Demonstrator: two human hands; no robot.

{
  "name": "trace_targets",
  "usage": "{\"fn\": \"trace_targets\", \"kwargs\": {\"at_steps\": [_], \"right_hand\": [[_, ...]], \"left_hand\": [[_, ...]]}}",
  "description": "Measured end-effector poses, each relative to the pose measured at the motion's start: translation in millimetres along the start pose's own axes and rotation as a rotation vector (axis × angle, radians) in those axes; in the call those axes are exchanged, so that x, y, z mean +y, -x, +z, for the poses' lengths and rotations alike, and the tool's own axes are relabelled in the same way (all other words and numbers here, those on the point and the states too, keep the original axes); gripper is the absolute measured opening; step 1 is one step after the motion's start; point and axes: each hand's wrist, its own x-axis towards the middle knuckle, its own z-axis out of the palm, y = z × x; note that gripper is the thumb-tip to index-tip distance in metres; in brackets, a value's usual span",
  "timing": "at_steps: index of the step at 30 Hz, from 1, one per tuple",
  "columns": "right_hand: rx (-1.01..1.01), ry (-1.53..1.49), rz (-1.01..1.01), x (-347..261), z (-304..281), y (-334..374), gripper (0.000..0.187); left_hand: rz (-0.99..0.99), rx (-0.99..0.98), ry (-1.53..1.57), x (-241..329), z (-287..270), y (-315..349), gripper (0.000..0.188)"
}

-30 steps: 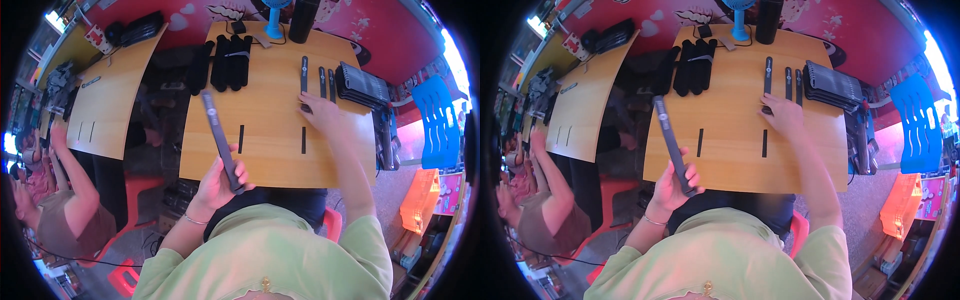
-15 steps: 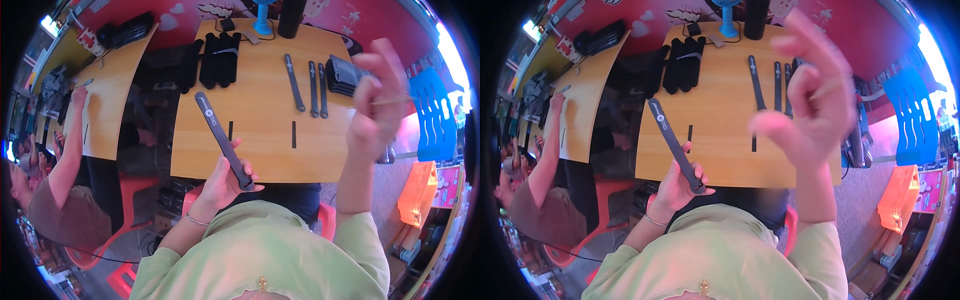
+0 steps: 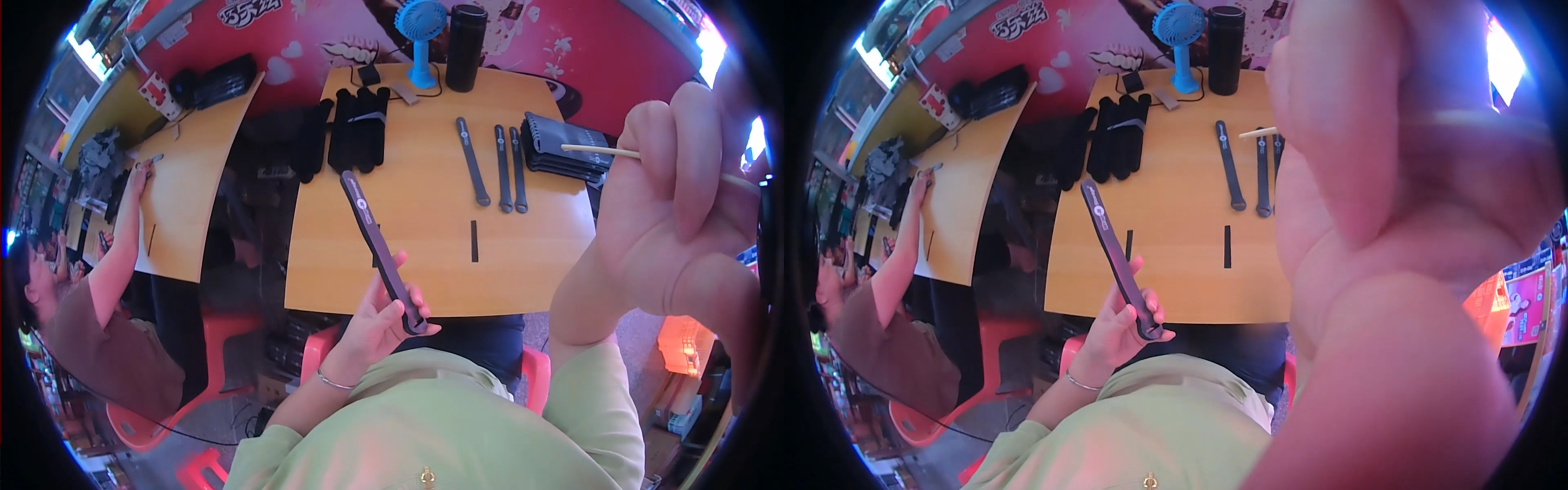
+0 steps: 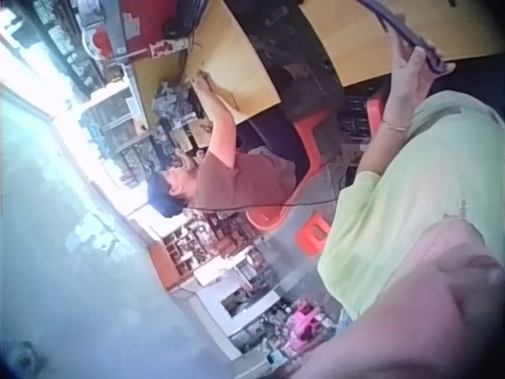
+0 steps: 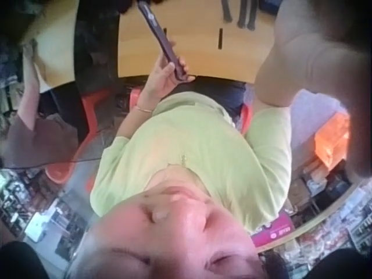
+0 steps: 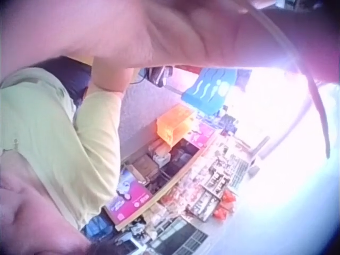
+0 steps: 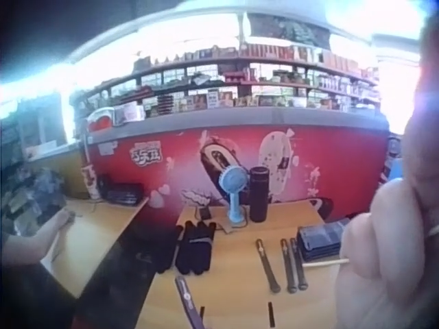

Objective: Thread elastic cords through holes in velcro storage straps and organize them neatly on a table.

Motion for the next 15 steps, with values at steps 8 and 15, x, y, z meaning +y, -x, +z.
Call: {"fn": "trace_targets", "kwargs": {"at_steps": [8,15], "right_hand": [[0.139,0.154,0.185,-1,7,8,0.041],[0.185,0.192,0.339,64,52,-7,0.015]], "left_hand": [[-0.021,0.033,0.012,-8,4,0,0.064],[-0.012,0.065,-0.032,-3,-3,1,0.067]]}}
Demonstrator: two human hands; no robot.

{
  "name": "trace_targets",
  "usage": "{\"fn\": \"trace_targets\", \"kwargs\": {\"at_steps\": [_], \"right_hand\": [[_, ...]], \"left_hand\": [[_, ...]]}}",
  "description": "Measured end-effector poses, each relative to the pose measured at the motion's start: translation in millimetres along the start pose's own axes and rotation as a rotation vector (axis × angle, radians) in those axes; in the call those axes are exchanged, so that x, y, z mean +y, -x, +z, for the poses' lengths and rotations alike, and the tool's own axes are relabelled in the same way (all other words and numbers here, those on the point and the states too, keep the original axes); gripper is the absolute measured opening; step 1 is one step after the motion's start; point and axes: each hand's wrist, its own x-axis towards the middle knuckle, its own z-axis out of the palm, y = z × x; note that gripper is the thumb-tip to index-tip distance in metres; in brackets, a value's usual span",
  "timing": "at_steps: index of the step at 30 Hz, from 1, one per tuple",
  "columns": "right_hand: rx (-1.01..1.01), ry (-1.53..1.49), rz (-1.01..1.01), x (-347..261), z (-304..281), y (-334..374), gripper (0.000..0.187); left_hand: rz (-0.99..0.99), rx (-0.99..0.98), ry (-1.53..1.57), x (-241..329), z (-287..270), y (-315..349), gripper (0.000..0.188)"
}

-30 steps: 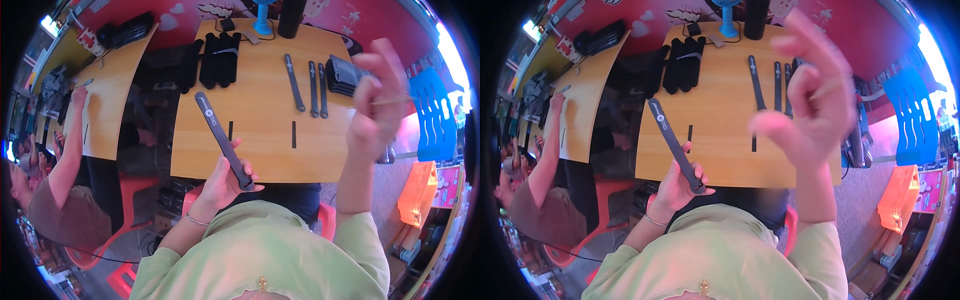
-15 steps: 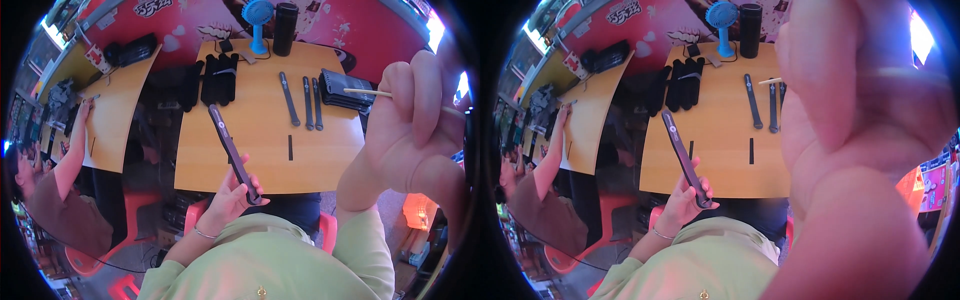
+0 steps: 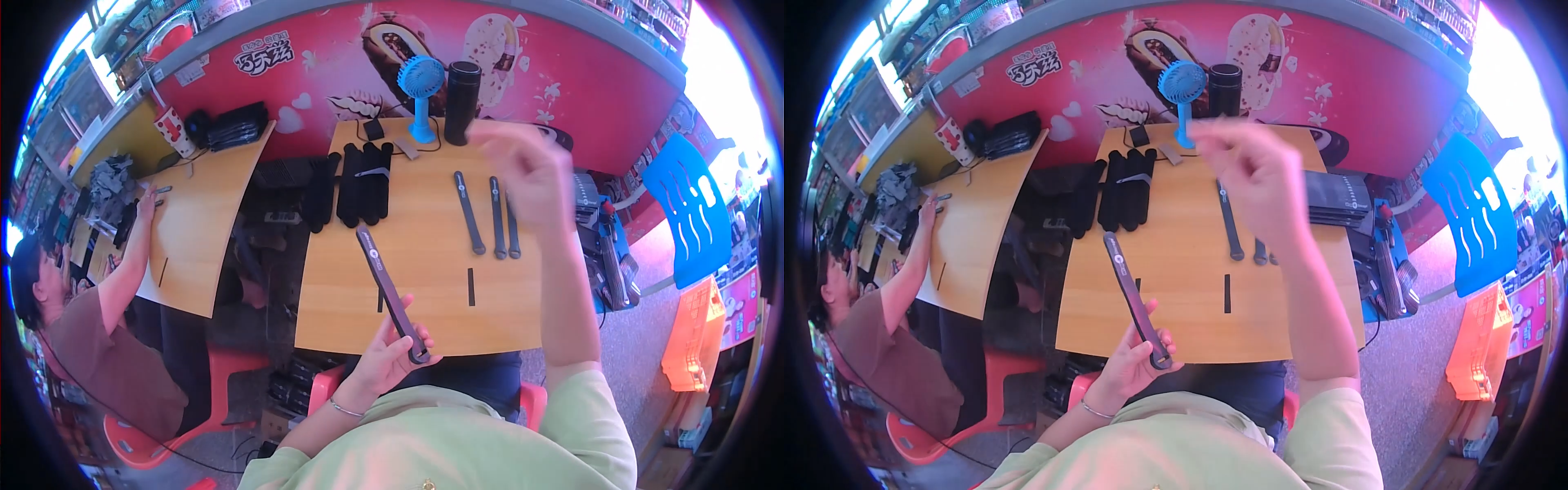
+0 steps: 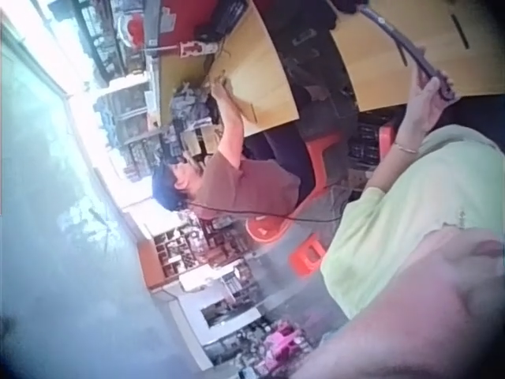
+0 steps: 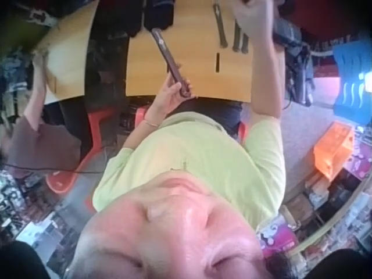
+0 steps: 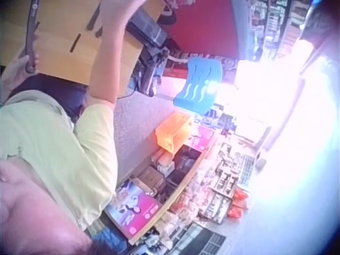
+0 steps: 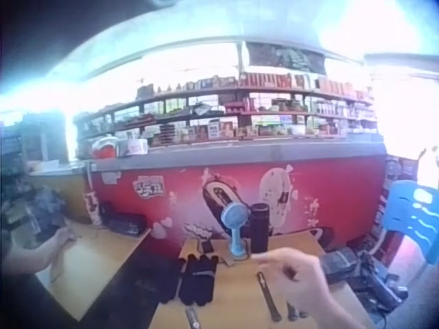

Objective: Thread elastic cords through holes in velcro storage straps and organize them neatly on a table.

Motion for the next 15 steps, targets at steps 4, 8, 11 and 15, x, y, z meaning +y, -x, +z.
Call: {"fn": "trace_targets", "kwargs": {"at_steps": [4,8,11,15], "right_hand": [[-0.509,0.841,0.145,135,12,84,0.020],[-0.546,0.802,0.252,154,20,116,0.017],[-0.459,0.804,0.272,157,21,122,0.023],[-0.462,0.833,0.287,160,18,124,0.024]], "left_hand": [[0.000,0.006,0.038,2,-2,-3,0.066],[0.008,0.032,0.066,5,-16,0,0.063],[0.001,0.016,0.060,7,-17,-2,0.061],[0.024,-0.007,0.055,9,-14,-4,0.060]]}}
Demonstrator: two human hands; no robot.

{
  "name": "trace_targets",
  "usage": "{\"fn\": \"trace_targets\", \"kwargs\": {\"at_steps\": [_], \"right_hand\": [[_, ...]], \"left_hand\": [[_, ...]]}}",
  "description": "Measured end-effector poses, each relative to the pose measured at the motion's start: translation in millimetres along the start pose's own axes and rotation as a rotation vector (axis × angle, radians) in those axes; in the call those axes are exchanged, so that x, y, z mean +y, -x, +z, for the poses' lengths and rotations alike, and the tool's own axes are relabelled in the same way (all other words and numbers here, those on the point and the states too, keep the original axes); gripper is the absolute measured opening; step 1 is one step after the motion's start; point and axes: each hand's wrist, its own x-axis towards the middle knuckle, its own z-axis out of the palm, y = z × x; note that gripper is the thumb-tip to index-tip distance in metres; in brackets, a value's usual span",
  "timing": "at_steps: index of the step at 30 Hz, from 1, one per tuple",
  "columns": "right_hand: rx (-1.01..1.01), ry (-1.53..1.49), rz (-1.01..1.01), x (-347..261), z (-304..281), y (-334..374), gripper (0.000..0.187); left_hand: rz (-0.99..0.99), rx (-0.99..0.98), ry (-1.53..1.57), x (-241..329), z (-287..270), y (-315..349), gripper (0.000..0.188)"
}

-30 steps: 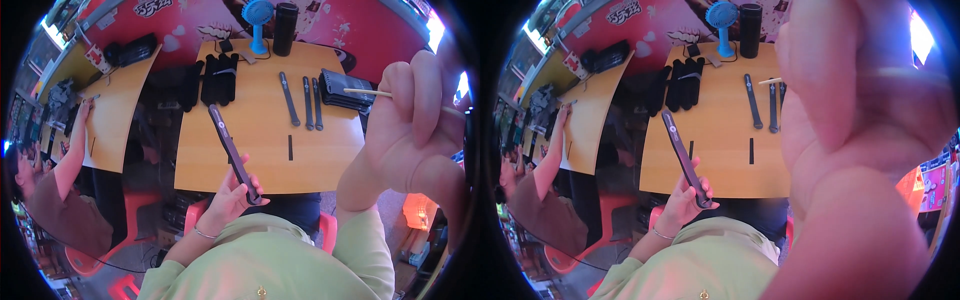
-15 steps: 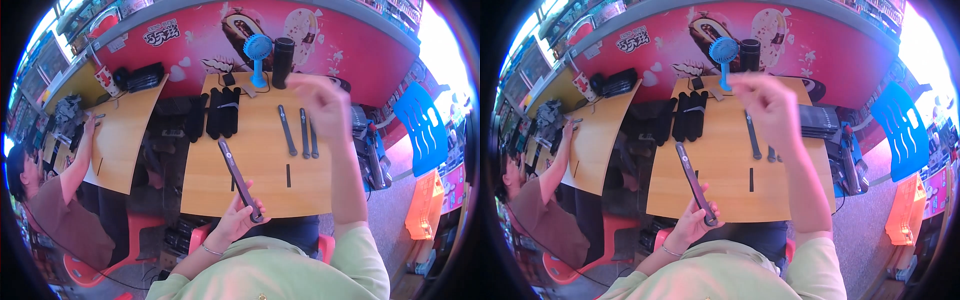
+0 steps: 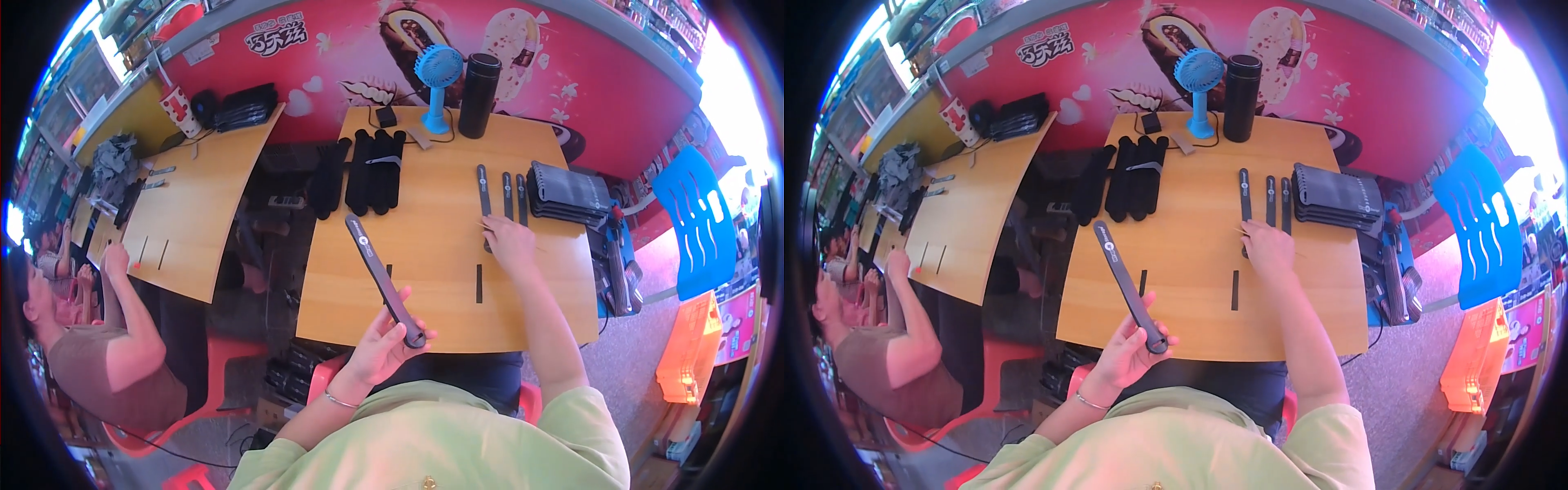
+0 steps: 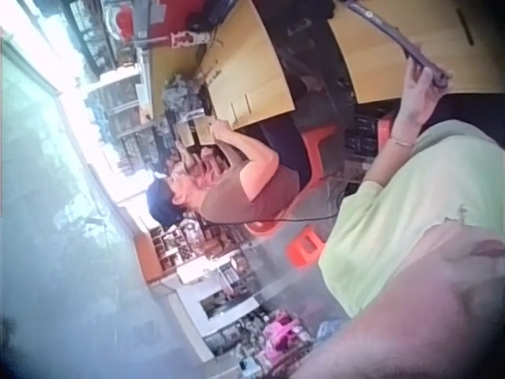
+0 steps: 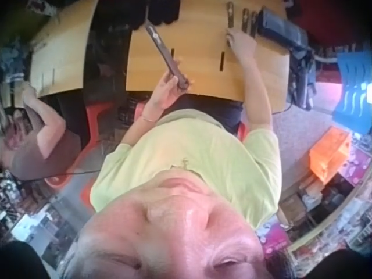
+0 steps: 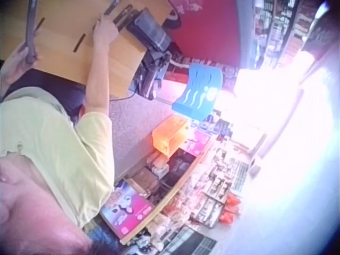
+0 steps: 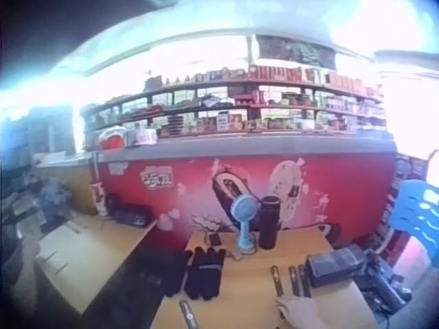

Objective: Thread elastic cords through holes in velcro storage straps and organize them neatly on a table.

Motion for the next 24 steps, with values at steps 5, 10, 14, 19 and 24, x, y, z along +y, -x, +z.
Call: {"fn": "trace_targets", "kwargs": {"at_steps": [5,10,14,19,24], "right_hand": [[0.057,-0.008,-0.025,5,-1,7,0.024],[0.215,-0.266,-0.065,-34,-29,20,0.022],[0.086,-0.558,-0.196,-110,-86,56,0.026],[-0.002,-0.560,-0.274,-139,-96,79,0.032],[0.049,-0.655,-0.211,-147,-84,92,0.026]], "left_hand": [[0.032,0.040,-0.018,4,3,-3,0.061],[0.175,0.038,-0.139,14,8,-8,0.055],[0.233,0.119,-0.143,23,4,-19,0.043],[0.411,0.134,-0.129,28,24,-26,0.030],[0.457,0.149,-0.128,24,25,-25,0.028]]}}
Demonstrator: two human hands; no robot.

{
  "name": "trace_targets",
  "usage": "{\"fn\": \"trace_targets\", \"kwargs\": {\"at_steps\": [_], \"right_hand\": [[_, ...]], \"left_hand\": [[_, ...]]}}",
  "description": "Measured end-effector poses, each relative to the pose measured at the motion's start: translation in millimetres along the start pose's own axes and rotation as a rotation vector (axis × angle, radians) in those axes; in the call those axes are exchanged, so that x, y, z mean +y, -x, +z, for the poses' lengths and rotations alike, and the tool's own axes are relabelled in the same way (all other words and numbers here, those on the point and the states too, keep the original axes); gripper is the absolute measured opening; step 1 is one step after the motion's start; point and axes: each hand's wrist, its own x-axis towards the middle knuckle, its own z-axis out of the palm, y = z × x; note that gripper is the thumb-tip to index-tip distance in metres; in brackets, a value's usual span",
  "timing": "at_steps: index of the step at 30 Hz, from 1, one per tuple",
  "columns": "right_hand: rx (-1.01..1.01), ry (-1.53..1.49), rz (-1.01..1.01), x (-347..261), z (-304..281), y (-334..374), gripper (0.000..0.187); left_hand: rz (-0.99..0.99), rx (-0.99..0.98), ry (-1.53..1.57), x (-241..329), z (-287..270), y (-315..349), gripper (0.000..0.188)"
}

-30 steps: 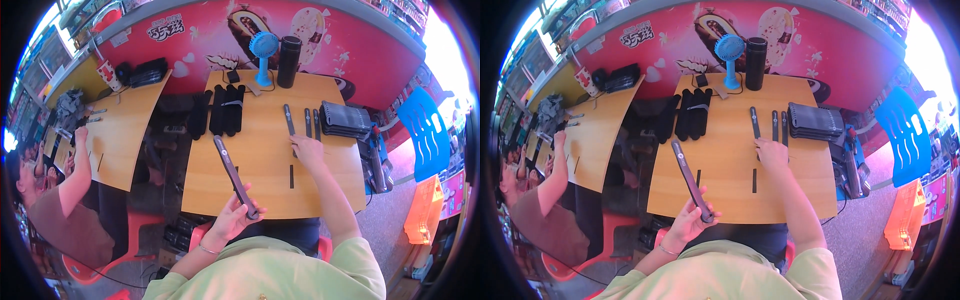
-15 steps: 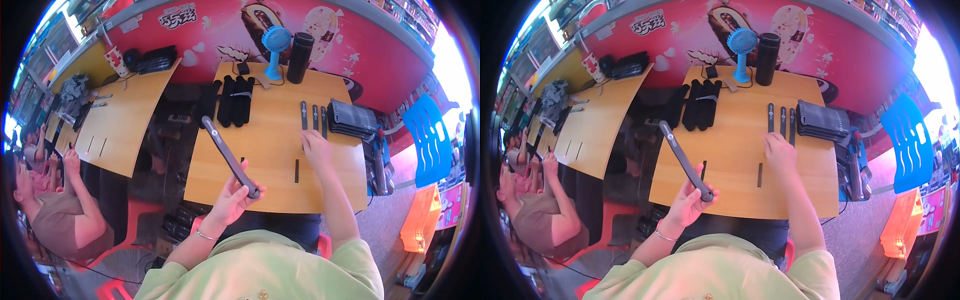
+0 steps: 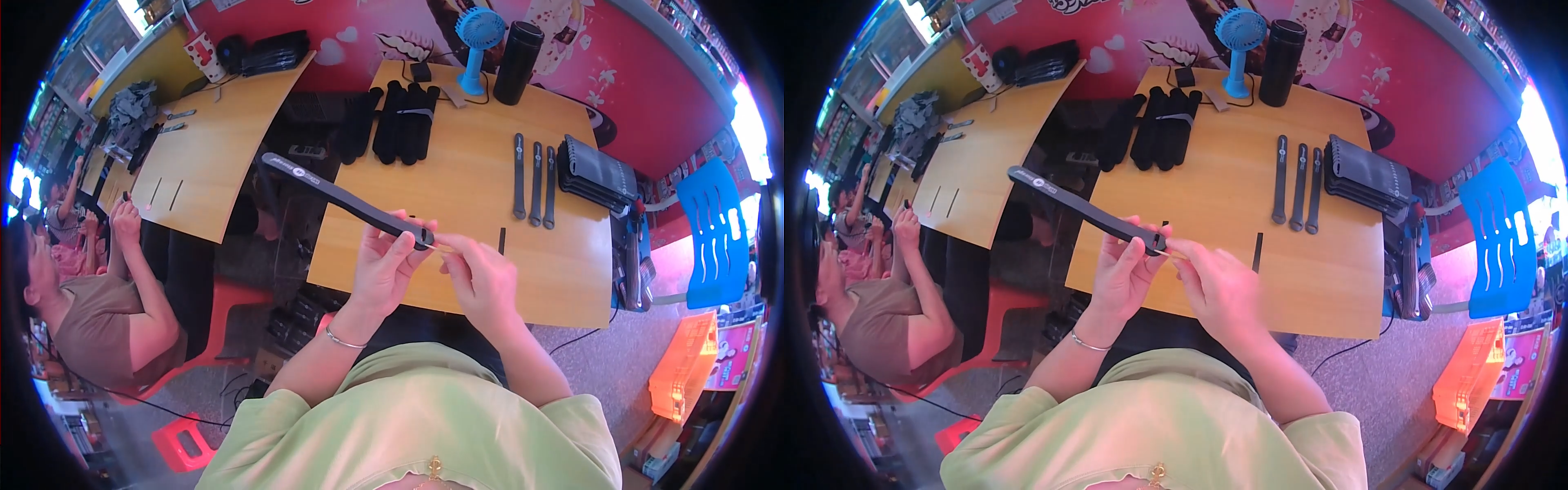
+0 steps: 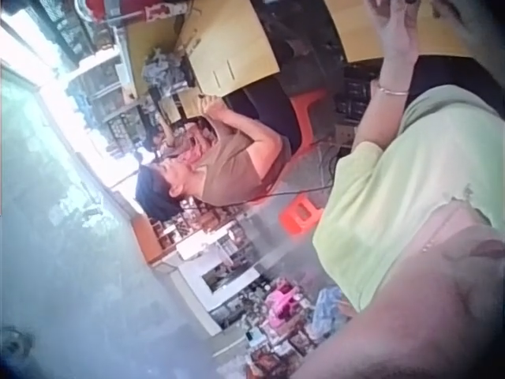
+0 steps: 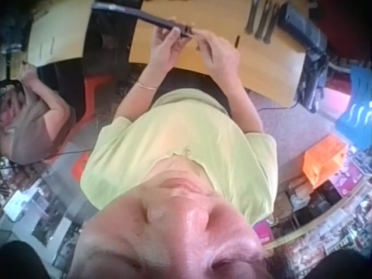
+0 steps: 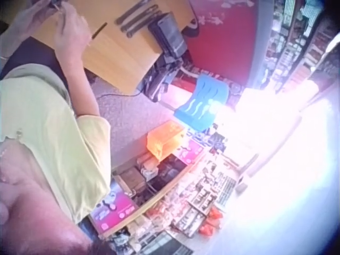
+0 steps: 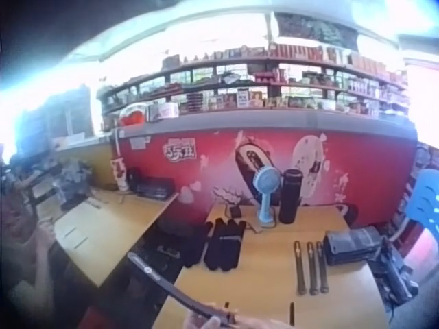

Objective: Thread elastic cords through holes in velcro storage straps and organize them neatly on a table.

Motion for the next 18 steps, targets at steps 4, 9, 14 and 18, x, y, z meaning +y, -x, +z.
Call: {"fn": "trace_targets", "kwargs": {"at_steps": [4,9,14,18], "right_hand": [[0.072,-0.016,-0.040,0.9,5.2,2.2,0.021],[0.152,0.038,-0.104,3.7,9.5,4.8,0.022],[0.168,0.115,-0.140,6.6,10.0,6.4,0.022],[0.170,0.219,-0.178,4.6,8.7,6.1,0.020]], "left_hand": [[0.051,-0.008,-0.019,-2.6,0.4,1.0,0.027],[0.098,0.003,-0.061,-5.1,4.6,3.0,0.029],[0.134,0.021,-0.092,-6.3,5.8,2.8,0.031],[0.138,0.075,-0.110,-7.2,6.1,4.5,0.031]]}}
